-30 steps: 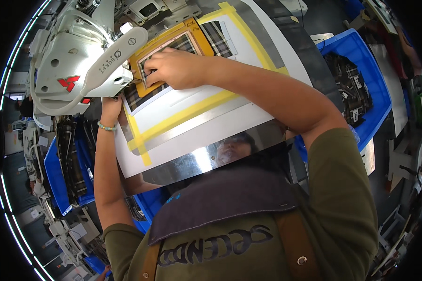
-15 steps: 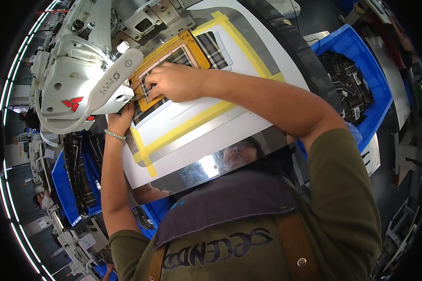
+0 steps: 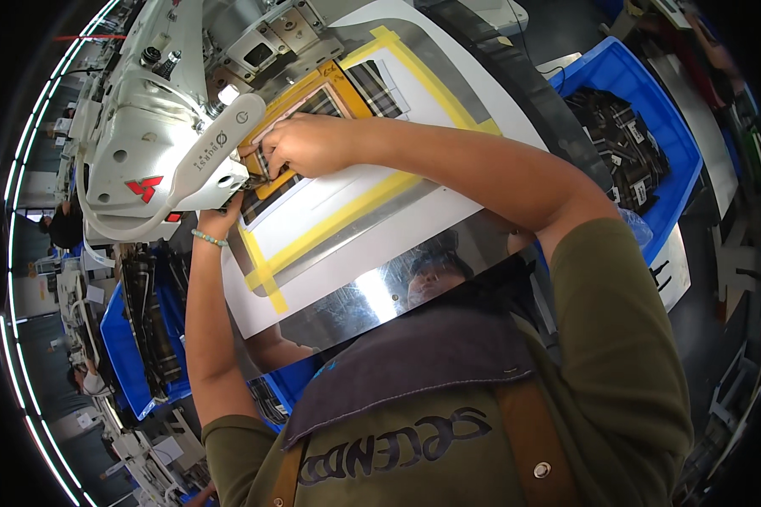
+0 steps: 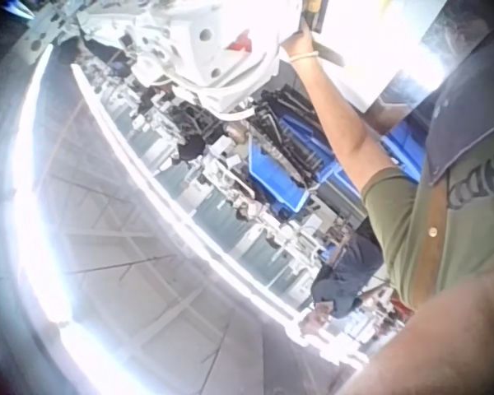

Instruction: The person repeatedly sews small plaid pouches using a sewing machine. They pick pouches from a blue bin, place them under the presser foot, sew, and then remove them to place into another bin. The process is repeated continuously throughout the clip.

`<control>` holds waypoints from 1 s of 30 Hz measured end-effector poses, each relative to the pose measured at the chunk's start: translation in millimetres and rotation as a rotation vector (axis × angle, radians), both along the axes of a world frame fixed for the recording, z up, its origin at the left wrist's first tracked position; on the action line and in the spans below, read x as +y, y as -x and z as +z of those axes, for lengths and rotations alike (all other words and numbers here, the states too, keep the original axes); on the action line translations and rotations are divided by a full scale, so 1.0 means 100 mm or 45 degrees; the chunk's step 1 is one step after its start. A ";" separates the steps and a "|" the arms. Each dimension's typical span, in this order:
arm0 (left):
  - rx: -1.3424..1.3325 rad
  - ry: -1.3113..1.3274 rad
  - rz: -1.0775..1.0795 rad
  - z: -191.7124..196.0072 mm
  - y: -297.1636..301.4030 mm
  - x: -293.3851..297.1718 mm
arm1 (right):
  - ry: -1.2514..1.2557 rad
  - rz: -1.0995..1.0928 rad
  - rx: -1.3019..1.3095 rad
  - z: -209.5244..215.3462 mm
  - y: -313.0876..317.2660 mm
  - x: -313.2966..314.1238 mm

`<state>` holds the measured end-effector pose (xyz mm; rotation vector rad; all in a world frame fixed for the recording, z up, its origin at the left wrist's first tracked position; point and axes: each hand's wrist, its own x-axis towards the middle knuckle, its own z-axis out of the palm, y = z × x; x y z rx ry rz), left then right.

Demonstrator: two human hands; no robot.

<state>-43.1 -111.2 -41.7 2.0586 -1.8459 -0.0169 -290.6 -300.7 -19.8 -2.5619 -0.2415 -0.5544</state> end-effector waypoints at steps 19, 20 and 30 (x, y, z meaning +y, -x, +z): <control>-0.020 0.122 -0.006 -0.13 -0.18 0.14 | -0.006 -0.093 0.209 0.25 -0.14 -0.01; 0.019 0.076 0.052 -0.04 -0.08 0.14 | -0.009 -0.060 0.156 0.22 -0.14 -0.03; 0.116 0.026 0.116 0.39 0.41 0.50 | 0.019 0.087 0.068 0.20 0.05 0.04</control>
